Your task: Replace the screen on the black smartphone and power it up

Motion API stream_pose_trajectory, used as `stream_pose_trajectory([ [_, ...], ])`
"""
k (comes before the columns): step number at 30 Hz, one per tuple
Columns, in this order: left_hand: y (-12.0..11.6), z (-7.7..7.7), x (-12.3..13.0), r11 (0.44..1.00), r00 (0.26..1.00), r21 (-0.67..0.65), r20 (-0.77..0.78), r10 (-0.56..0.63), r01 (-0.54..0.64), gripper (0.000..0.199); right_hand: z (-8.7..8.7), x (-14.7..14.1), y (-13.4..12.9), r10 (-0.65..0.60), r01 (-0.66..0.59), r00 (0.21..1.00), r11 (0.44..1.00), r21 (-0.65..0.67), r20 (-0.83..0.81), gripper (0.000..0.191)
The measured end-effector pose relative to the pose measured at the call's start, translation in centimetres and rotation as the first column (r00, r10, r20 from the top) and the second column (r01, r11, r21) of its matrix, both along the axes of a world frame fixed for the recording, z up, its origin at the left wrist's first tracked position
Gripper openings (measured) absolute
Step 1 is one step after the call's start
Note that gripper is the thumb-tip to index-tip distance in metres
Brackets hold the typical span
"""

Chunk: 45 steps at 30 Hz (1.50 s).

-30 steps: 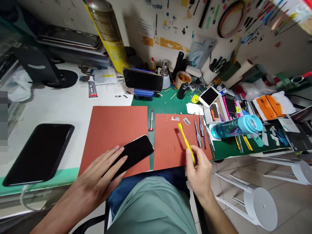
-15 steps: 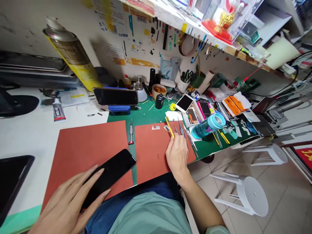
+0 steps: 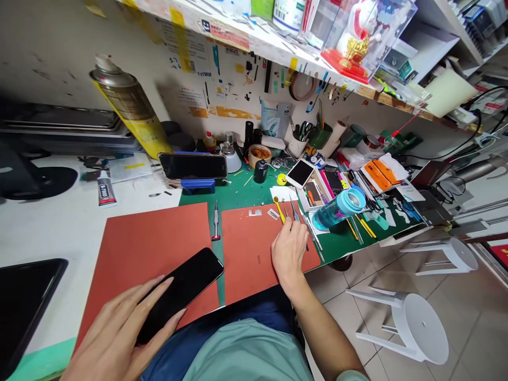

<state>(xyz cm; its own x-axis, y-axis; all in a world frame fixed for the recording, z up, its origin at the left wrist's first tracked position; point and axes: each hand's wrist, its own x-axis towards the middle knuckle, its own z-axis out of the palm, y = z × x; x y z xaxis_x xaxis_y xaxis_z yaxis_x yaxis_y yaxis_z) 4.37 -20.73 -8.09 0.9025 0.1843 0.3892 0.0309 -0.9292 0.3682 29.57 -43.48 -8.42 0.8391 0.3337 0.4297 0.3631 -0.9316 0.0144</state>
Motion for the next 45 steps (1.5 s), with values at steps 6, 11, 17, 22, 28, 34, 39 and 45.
stream_pose_trajectory([
  [6, -0.3, 0.4, 0.5, 0.998, 0.999, -0.056, 0.043, 0.027, -0.024, 0.058, 1.2, -1.1, -0.2, 0.078, -0.077, 0.997, 0.993, 0.094, 0.001, 0.03],
  [11, -0.8, 0.5, 0.2, 0.997, 0.999, -0.059, -0.008, 0.047, -0.047, 0.057, 4.8, -4.5, 1.2, 0.731, -0.639, 0.634, 0.678, 0.362, -0.252, 0.038],
  [17, -0.9, 2.5, -2.7, 0.963, 0.967, -0.142, 0.088, 0.241, -0.228, 0.06, 6.6, -3.7, 5.6, 0.848, -0.923, 0.14, 0.298, 0.243, -0.511, 0.086],
  [22, -3.1, 2.1, -7.0, 0.802, 0.847, -0.42, 0.13, 0.516, -0.424, 0.037, 7.3, -2.0, 8.2, 0.822, -0.974, 0.023, 0.146, 0.172, -0.569, 0.069],
  [28, -8.2, -0.4, -9.3, 0.458, 0.795, -0.813, -0.01, 0.607, -0.36, 0.029, 7.8, -1.5, 9.4, 0.76, -0.992, 0.009, 0.086, 0.087, -0.65, 0.079],
  [34, -11.8, -1.0, -6.9, 0.046, 0.831, -0.971, -0.175, 0.528, -0.233, 0.039, 7.9, -2.0, 9.6, 0.802, -0.999, 0.001, 0.027, 0.035, -0.598, 0.088],
  [39, -12.9, -1.4, -3.9, -0.239, 0.904, -0.97, -0.137, 0.405, -0.04, 0.055, 8.6, -3.7, 8.0, 0.797, -0.995, 0.1, 0.098, -0.036, -0.596, 0.086],
  [45, -13.9, -0.8, -2.0, -0.434, 0.868, -0.884, -0.07, 0.491, 0.175, 0.06, 9.3, -5.8, 4.8, 0.729, -0.964, 0.21, 0.266, -0.013, -0.651, 0.088],
])
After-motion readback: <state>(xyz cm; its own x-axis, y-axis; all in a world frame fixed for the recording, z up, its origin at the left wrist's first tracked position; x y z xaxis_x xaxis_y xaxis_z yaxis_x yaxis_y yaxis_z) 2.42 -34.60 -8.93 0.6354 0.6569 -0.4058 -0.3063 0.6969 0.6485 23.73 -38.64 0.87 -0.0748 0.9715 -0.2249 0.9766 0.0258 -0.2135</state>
